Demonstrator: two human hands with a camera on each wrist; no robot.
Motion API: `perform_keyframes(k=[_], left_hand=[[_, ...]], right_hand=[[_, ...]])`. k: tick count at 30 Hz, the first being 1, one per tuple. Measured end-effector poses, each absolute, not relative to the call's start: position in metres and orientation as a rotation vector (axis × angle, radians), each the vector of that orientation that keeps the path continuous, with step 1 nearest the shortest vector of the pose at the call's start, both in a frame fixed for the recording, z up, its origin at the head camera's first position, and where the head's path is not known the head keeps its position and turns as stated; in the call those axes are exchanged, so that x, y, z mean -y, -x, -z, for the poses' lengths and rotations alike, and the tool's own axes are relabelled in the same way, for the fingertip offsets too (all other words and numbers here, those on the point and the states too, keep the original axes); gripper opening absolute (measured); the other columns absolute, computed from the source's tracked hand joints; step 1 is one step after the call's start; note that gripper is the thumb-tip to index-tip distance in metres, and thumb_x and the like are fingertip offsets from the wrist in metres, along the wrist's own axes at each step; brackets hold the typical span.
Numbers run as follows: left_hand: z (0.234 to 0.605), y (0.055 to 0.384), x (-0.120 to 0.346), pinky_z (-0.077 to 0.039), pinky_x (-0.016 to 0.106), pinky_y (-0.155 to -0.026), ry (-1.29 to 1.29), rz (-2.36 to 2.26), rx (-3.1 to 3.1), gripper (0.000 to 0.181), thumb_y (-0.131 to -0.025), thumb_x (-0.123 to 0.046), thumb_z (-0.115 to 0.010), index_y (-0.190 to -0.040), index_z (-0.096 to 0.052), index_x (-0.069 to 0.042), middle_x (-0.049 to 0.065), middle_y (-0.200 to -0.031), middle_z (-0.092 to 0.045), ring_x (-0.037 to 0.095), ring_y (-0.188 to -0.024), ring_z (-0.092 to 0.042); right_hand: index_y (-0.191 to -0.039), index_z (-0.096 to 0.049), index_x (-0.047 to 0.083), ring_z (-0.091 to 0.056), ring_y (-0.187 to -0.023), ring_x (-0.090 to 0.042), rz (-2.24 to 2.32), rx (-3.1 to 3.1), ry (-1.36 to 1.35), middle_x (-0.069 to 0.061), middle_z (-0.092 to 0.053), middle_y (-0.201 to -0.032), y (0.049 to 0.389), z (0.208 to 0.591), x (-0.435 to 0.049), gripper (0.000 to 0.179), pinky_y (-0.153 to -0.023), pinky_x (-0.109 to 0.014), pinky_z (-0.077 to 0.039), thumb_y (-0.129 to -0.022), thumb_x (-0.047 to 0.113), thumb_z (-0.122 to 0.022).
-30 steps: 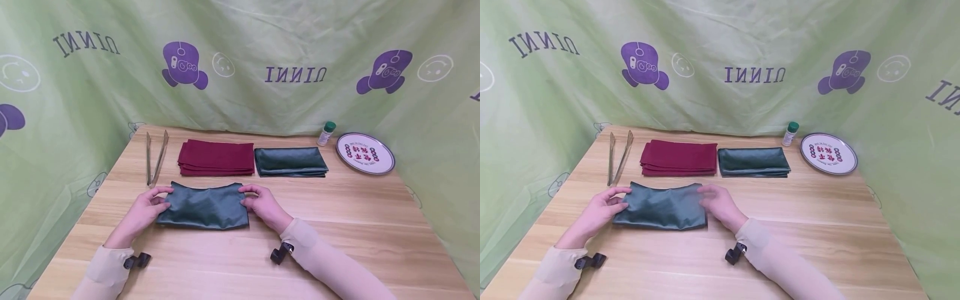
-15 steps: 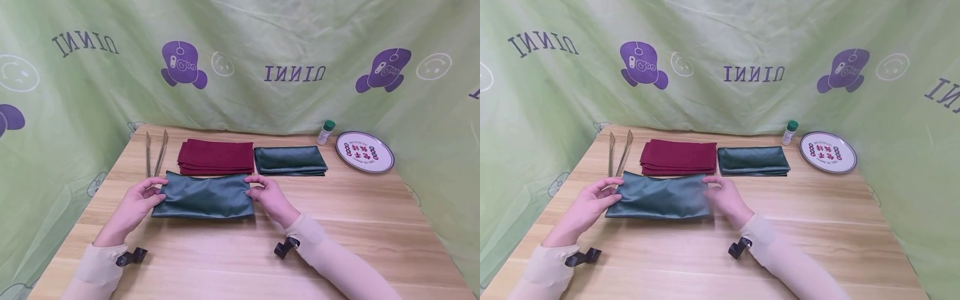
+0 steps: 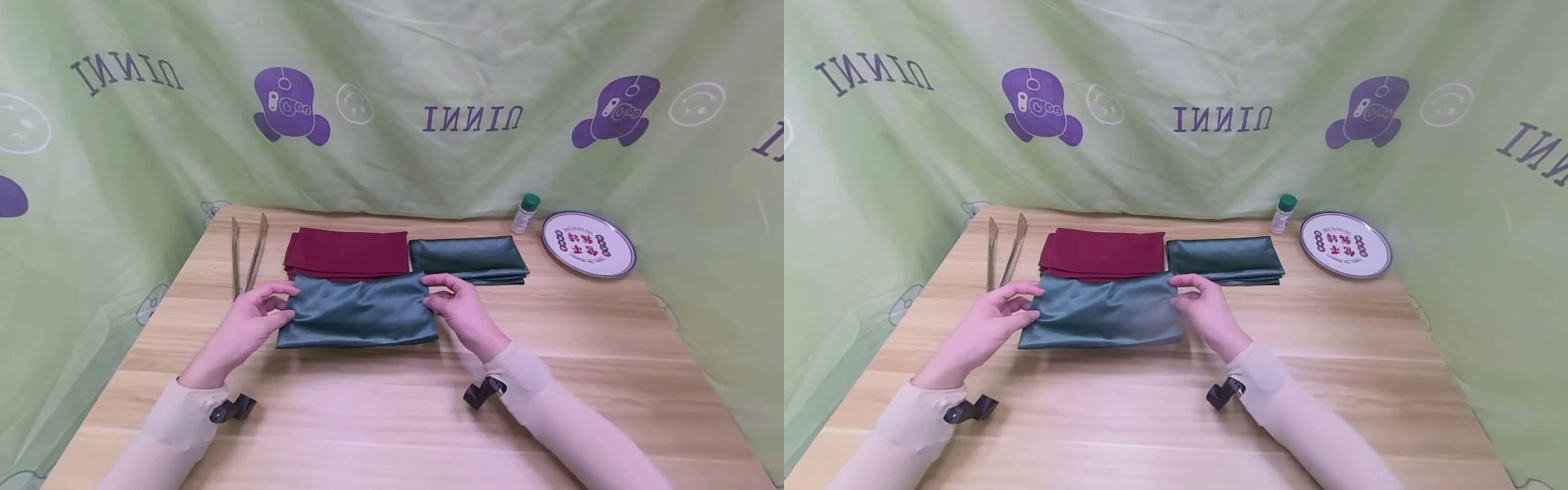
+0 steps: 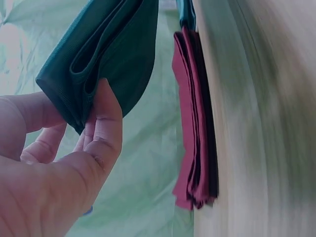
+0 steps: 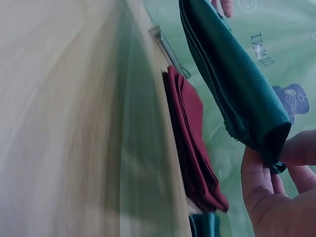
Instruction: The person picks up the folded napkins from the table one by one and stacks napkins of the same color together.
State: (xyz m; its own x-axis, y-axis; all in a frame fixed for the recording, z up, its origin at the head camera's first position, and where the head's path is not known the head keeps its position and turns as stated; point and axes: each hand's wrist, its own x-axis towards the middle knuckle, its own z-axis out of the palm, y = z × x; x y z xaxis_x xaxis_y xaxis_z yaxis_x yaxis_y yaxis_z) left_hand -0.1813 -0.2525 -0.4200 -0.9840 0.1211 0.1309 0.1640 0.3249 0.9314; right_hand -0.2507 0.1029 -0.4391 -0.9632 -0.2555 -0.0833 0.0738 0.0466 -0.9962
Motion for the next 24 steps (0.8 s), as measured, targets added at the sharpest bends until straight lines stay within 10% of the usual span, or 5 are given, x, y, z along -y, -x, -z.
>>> perform_keyframes(k=[24], left_hand=[[0.428, 0.219, 0.154, -0.051, 0.028, -0.076, 0.496, 1.864, 2.525, 0.029, -0.086, 0.011, -0.062, -0.113, -0.063, 0.0, 0.011, -0.121, -0.054, 0.027, -0.092, -0.06]], right_hand=[[-0.121, -0.059, -0.009, -0.057, -0.077, -0.006, 2.104, -2.351, 0.037, -0.002, -0.06, -0.102, 0.281, 0.445, -0.169, 0.037, -0.07, -0.018, -0.046, -0.083, -0.011, -0.061]])
